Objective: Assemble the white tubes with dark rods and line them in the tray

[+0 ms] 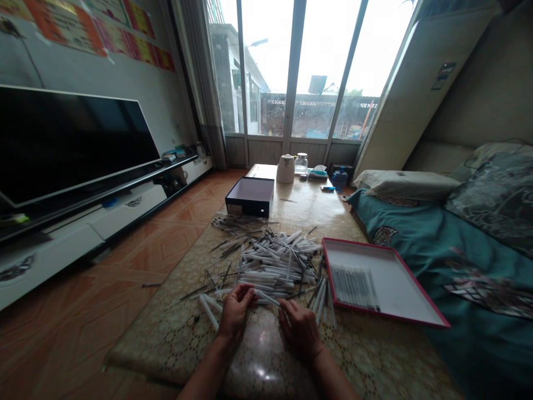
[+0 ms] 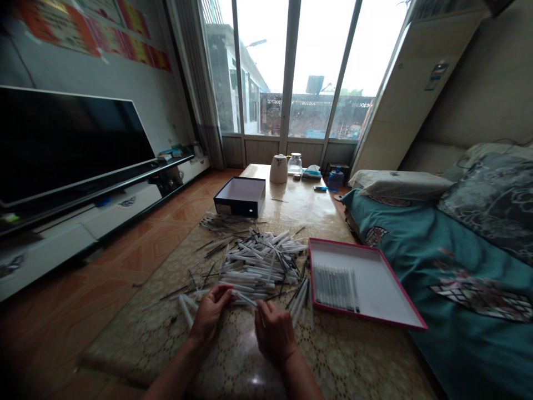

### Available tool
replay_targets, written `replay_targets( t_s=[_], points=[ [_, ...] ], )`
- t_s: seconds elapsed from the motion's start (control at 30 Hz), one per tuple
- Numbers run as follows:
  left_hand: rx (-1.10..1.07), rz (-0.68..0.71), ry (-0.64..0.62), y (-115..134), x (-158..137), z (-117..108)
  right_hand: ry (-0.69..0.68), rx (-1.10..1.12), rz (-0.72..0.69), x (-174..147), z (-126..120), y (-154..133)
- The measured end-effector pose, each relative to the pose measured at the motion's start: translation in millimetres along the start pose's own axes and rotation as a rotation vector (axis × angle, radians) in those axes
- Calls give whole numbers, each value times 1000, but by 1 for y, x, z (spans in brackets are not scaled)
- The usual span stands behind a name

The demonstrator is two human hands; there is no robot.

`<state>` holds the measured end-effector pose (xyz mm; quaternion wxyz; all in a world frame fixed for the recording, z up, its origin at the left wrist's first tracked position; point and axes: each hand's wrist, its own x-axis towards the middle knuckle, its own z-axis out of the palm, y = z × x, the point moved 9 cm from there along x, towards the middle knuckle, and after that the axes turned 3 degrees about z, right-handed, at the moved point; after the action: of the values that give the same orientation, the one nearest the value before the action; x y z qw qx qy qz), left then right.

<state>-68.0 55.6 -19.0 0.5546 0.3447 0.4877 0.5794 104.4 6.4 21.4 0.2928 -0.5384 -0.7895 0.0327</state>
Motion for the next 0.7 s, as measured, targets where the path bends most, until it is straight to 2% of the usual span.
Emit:
replay_targets(
  t_s=[0.17,0.4,0.5,0.7],
  points=[
    [-8,-24,24,-3,2,-2,54,25,4,-1,-1,2],
    [98,-5,-97,0,-2,9,35,7,-5,-1,2,2],
    [274,64,-214,13,-3,14,30,-9,-18,1,1,0],
    [859,305,-560,36,-7,26,-42,-56,-63,2,8,-4]
  ],
)
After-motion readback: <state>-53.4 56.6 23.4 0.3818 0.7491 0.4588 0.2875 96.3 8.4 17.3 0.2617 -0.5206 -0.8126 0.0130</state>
